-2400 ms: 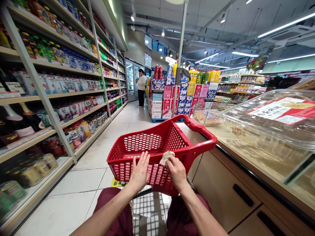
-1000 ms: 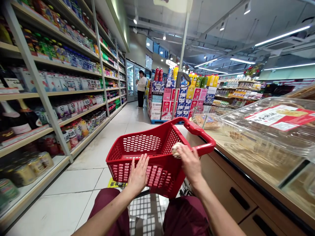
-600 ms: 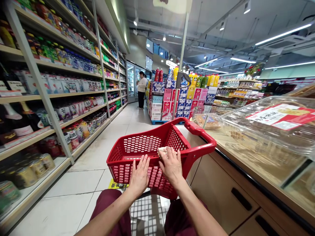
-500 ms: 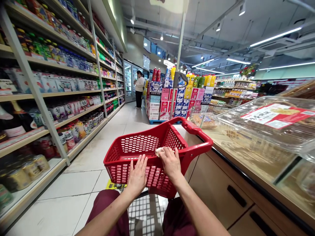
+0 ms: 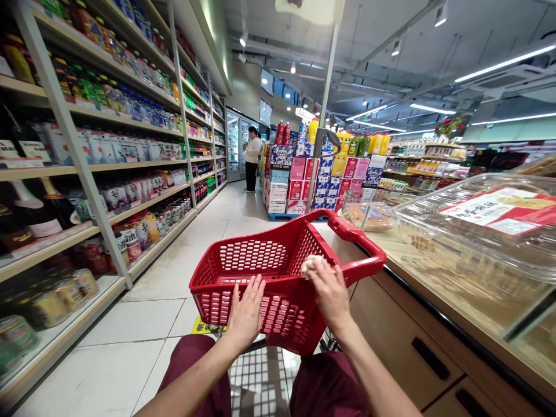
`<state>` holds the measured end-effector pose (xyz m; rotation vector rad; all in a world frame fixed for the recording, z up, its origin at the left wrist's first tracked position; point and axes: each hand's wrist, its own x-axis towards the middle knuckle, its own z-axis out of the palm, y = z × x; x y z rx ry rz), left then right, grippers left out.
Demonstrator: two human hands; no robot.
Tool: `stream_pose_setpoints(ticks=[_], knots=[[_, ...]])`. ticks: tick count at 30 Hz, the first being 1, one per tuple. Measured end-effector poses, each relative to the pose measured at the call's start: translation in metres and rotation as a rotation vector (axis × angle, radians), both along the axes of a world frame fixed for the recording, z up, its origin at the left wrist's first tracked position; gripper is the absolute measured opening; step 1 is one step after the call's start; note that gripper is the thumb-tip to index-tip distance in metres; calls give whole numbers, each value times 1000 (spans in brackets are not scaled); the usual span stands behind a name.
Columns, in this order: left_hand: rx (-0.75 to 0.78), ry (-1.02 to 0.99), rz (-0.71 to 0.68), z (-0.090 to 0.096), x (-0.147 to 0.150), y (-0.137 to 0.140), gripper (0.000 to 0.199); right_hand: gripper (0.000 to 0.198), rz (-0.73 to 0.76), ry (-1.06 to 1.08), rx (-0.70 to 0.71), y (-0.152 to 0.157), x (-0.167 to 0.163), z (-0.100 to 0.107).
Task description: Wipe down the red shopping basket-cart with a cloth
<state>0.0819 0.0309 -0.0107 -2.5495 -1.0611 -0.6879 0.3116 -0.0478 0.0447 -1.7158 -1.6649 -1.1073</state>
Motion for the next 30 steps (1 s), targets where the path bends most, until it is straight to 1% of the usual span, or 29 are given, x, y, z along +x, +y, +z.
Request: stream_pose_setpoints(ticks=[3,4,5,6,8,10,11,14,15,16,17,20,21,23,26,27,28,30], knots=[[2,-24,25,-1,-1,-1,68,29,-142,67,140,-10,23,5],[3,-28,25,-1,-1,-1,68,29,-159,79,170,-11,24,5],[5,-29,22,-2,-1,-1,68,29,-143,77,173,-10,20,3],[6,-27,15,-2,-2,-1,67,30,-101,62,145,-7,13,1],[10,-20,4,-2,-4,1,66,33,11,12,37,-1,-3,-4],[12,-22,15,-2,-8,3,66,33,56,-14,-23,0,-6,-5],[14,-27,26,-2,-9,3,66,33,35,-8,-14,-2,-1,-3],[5,-42,59,-2,-10,2,67,30,-111,63,116,-10,21,5],[-6,-44,64,-3,-10,2,67,29,-140,83,147,-10,23,5],[-19,-46,67,-3,-9,1,68,29,-139,91,155,-8,20,4],[-30,-48,72,-3,-8,0,68,29,-106,83,137,-4,11,0],[-30,-42,84,-4,-8,0,67,34,64,15,7,11,-26,-14],[-23,-35,83,-4,-9,0,67,36,96,4,-25,14,-34,-16],[-18,-23,76,-4,-11,1,68,36,77,26,-36,15,-34,-16],[-46,-10,65,-3,-12,0,69,33,-66,106,63,10,-15,-9],[-54,-8,67,-2,-12,-1,68,32,-91,120,88,10,-14,-8],[-57,-5,68,-2,-12,-1,67,32,-86,121,93,13,-17,-9],[-44,4,60,-2,-14,-1,65,33,-2,85,42,22,-38,-16]])
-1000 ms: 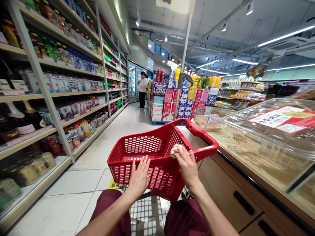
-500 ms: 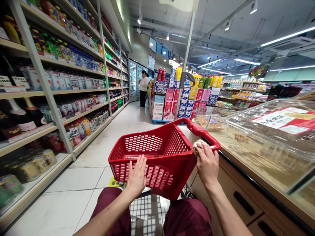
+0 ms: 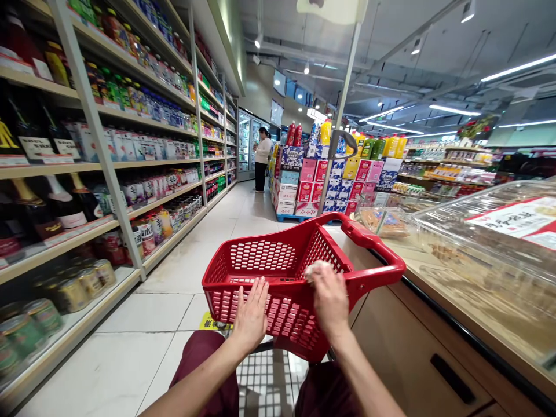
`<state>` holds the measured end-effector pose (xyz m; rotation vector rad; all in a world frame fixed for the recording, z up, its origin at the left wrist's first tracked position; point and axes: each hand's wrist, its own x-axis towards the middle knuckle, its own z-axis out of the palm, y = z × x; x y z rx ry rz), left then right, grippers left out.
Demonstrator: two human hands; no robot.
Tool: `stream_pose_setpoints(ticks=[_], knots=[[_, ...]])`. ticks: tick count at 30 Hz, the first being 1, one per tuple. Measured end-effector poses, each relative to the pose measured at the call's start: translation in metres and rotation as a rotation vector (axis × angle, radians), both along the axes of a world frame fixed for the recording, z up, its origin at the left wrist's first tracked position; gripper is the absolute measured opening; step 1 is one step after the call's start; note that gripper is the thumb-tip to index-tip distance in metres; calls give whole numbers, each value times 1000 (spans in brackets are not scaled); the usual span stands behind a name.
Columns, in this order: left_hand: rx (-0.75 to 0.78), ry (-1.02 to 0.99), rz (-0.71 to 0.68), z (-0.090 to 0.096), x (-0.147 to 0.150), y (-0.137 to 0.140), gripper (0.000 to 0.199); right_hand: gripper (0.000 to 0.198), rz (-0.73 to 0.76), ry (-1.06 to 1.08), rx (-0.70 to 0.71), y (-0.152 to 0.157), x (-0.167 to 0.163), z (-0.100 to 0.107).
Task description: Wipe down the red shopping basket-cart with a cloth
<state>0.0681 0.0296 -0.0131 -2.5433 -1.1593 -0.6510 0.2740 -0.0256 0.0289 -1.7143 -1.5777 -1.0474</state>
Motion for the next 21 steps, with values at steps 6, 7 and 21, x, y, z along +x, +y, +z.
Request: stream_pose_setpoints(ticks=[6,7,21], knots=[[-3,-47,105,-1,-30,14,66,35,111,-28,-92,7,-20,-8],[-7,-53,129,-1,-36,16,66,33,72,-18,-74,3,-11,-5],[-54,-83,304,-12,-87,32,69,34,152,21,-100,26,-47,-19]])
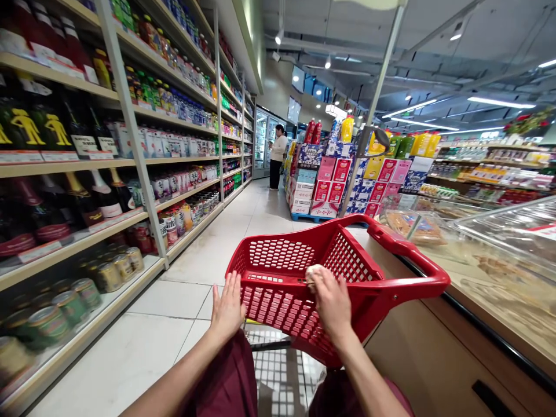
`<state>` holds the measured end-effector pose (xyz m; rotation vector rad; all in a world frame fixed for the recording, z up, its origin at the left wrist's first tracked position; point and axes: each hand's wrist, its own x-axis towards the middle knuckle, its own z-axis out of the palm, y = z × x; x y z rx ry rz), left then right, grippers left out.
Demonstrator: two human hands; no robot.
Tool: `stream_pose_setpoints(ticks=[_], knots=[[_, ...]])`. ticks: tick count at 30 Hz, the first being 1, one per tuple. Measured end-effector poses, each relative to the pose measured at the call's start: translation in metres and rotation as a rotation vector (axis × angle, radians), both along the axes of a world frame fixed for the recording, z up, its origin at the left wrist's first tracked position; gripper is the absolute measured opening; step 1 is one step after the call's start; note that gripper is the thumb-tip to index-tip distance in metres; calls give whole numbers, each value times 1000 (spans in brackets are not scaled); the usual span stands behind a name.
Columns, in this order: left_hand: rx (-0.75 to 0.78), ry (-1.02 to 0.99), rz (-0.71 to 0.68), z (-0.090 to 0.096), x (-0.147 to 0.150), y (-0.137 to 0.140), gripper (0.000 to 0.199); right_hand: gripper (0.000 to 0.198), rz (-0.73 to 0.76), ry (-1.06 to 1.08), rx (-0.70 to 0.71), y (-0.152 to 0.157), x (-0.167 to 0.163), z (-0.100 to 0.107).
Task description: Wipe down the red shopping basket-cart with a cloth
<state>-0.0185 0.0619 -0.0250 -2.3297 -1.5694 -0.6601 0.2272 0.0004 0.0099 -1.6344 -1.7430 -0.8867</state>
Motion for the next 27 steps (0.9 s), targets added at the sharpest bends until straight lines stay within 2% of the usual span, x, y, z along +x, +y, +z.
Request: stream_pose_setpoints(ticks=[2,4,7,9,12,14,17,23,27], knots=[[-17,-7,17,-2,-9,3,70,33,-10,1,16,-4,11,-1],[-30,-9,8,-3,-13,3,70,33,75,-19,12,4,-6,-7],[-37,-7,3,-4,-18,4,68,34,267,-62,17,34,-71,-17],[-59,-15,50,-5,-25,5,67,30,359,-74,47,55,-117,-22],[-85,-31,145,-9,-39,7,65,27,493,-145,38,72,-156,-34],[-76,-19,153,-13,-47,7,65,26,551,-183,-10,68,-160,-47],[-72,-1,124,-16,-49,6,69,26,560,-153,-42,53,-145,-62],[1,-75,68,-2,-33,5,69,31,443,-45,4,36,-114,-50],[53,-61,-17,5,-20,1,68,28,416,-78,-57,20,-102,-61]])
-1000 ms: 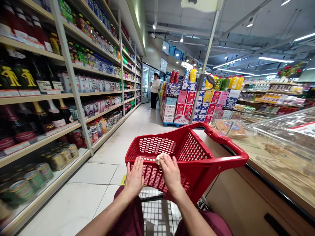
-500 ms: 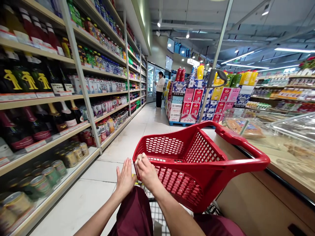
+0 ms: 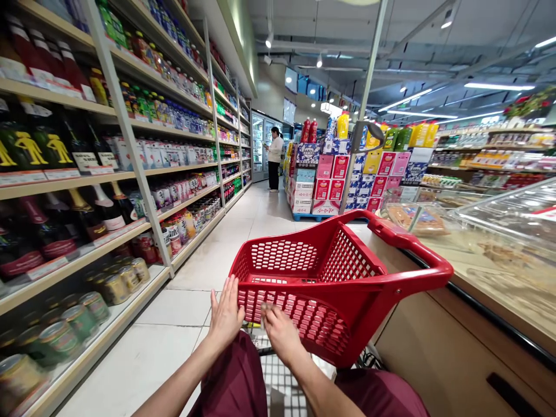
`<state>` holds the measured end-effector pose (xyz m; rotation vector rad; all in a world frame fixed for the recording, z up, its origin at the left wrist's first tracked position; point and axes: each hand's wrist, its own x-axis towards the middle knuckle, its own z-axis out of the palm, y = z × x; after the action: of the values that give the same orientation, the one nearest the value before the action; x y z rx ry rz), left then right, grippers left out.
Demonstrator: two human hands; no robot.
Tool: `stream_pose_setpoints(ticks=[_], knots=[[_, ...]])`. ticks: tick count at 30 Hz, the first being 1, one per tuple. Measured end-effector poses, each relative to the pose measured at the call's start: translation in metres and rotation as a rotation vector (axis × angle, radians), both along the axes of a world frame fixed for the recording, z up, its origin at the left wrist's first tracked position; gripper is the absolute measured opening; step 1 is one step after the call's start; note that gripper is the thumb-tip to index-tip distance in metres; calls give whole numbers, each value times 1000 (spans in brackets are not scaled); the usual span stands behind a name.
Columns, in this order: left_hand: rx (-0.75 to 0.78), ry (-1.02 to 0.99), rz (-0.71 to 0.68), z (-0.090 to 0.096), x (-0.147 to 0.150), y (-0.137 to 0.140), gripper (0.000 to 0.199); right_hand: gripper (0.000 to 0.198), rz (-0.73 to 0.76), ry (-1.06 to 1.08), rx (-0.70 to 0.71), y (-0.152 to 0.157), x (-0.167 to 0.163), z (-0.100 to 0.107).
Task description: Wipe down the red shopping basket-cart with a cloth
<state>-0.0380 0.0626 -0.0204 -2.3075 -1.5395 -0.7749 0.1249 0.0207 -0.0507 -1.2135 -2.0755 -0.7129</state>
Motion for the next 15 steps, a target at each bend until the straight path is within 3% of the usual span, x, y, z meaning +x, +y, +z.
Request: stream_pose_setpoints(ticks=[7,12,15], knots=[[50,29,-78,-1,24,-5,69,30,-63,97,110,-4,25,30],[93,86,-159,-5,37,-10,70,19,-51,32,-42,-15,33,8],[102,73,-159,-4,42,-11,69,26,-57,82,-1,-22,42,14]])
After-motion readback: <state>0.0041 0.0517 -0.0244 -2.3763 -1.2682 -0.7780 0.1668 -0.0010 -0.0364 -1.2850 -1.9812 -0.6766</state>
